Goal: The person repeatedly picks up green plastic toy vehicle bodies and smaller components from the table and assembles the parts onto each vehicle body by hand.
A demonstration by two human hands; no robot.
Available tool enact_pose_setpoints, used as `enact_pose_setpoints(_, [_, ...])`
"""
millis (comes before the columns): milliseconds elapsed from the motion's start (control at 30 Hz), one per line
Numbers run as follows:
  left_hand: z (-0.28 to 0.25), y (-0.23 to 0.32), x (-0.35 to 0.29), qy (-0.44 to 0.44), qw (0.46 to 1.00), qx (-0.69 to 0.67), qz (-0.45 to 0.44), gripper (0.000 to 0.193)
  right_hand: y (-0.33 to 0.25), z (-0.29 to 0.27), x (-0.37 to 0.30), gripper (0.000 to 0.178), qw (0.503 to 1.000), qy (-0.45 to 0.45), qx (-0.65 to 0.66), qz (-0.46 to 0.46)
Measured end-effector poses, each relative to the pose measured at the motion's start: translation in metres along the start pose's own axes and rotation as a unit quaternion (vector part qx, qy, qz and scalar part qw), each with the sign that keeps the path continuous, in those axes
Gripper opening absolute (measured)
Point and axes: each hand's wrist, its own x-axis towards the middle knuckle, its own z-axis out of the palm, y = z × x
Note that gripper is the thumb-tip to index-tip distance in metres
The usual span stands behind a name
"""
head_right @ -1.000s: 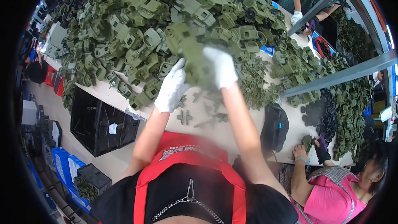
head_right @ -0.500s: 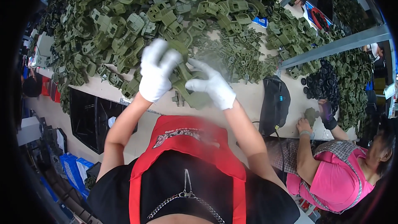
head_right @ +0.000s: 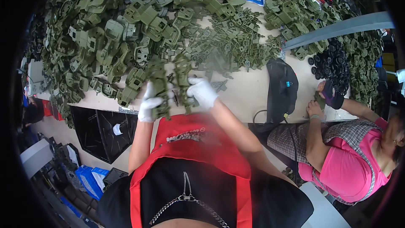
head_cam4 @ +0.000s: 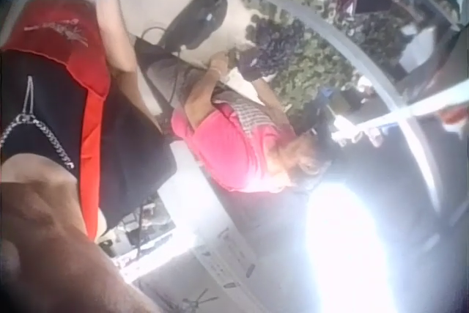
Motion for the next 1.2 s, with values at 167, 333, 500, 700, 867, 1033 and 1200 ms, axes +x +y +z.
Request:
enact_pose_setpoints(167, [0.005,-0.001,-0.004,-0.1,0.988,-0.108,0.036,0.09,-0.048,-0.018,0.018,0.056,0.896,-0.007,-0.423,-0.136])
enact_pose_setpoints(333, [0.014,-0.023,0.023,0.069,0.991,-0.107,-0.037,0.058,-0.081,-0.064,0.084,0.048,0.784,0.135,-0.585,-0.158])
enact_pose_setpoints(500, [0.037,-0.001,0.028,0.131,0.99,0.046,0.022,0.04,-0.103,-0.06,0.073,0.037,0.81,0.104,-0.563,-0.13])
enact_pose_setpoints(700, [0.069,-0.004,0.02,0.102,0.974,0.094,0.18,0.072,-0.133,-0.019,-0.018,0.016,0.715,-0.035,-0.506,-0.481])
enact_pose_setpoints(867, [0.084,0.002,0.0,0.106,0.971,0.145,0.157,0.065,-0.132,0.002,-0.048,0.021,0.924,0.14,-0.263,-0.239])
enact_pose_setpoints(1033, [0.096,-0.005,-0.004,0.136,0.953,0.145,0.227,0.064,-0.137,0.032,-0.072,0.029,0.905,0.17,-0.336,-0.2])
enact_pose_setpoints(1200, [0.105,-0.006,-0.012,0.162,0.952,0.132,0.224,0.062,-0.132,0.04,-0.064,0.018,0.888,0.219,-0.293,-0.279])
